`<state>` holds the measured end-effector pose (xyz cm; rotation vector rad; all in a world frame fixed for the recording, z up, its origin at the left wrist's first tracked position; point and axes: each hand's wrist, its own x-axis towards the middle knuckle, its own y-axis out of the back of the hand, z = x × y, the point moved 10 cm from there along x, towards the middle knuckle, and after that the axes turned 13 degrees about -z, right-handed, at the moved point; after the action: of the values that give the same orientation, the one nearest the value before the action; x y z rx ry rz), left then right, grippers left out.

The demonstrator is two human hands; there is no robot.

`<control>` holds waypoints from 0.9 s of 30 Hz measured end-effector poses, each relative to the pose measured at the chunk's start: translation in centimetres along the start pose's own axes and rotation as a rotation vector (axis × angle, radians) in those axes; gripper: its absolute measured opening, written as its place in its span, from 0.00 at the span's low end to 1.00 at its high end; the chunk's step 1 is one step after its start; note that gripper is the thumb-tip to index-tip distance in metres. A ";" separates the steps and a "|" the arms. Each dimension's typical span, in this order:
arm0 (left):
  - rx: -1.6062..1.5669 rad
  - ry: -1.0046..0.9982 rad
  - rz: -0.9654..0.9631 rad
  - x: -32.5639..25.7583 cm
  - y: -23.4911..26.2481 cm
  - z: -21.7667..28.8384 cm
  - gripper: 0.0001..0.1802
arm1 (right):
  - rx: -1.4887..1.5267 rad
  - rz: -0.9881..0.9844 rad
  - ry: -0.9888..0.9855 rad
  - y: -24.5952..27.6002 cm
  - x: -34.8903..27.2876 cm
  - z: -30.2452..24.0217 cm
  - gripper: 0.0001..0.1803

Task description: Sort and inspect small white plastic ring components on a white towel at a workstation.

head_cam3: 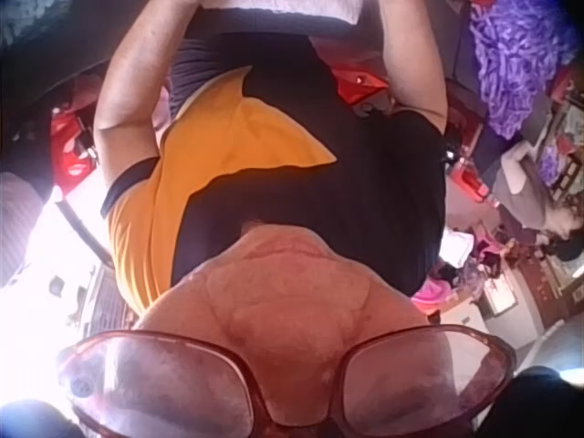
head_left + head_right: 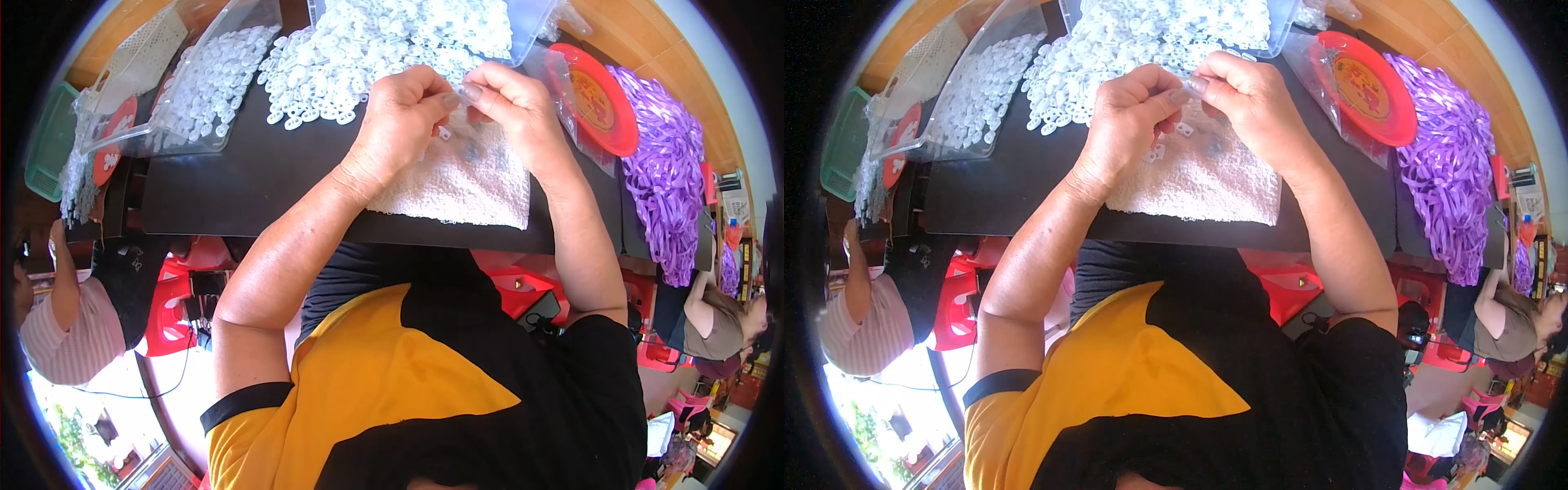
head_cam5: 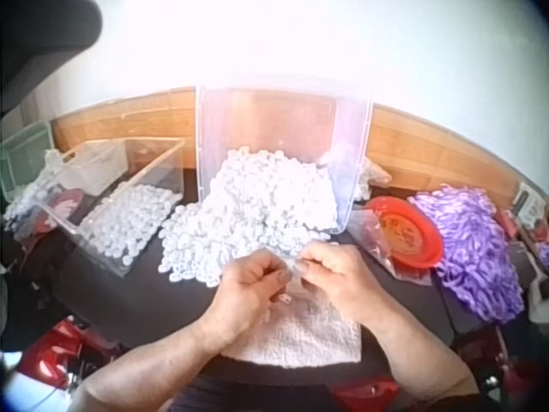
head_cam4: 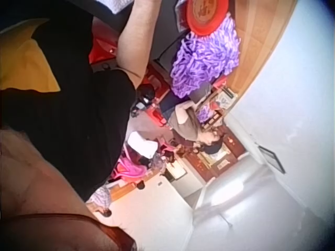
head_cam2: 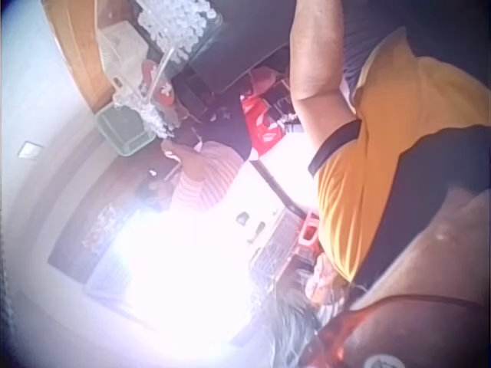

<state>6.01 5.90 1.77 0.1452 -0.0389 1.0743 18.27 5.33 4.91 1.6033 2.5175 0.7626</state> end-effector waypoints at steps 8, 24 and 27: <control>-0.182 0.049 0.053 -0.1 0.5 -1.1 0.06 | 0.145 0.066 -0.102 -0.2 -0.1 0.7 0.09; -0.167 0.077 0.028 0.1 0.3 -1.1 0.07 | 0.186 0.098 -0.067 0.4 -0.1 0.5 0.10; -0.142 0.074 0.031 -0.2 0.3 -0.8 0.08 | 0.174 0.098 -0.052 0.2 -0.1 0.4 0.08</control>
<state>5.68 6.00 0.95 -0.0236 -0.0509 1.1028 18.62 5.49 4.67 1.7867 2.5461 0.5143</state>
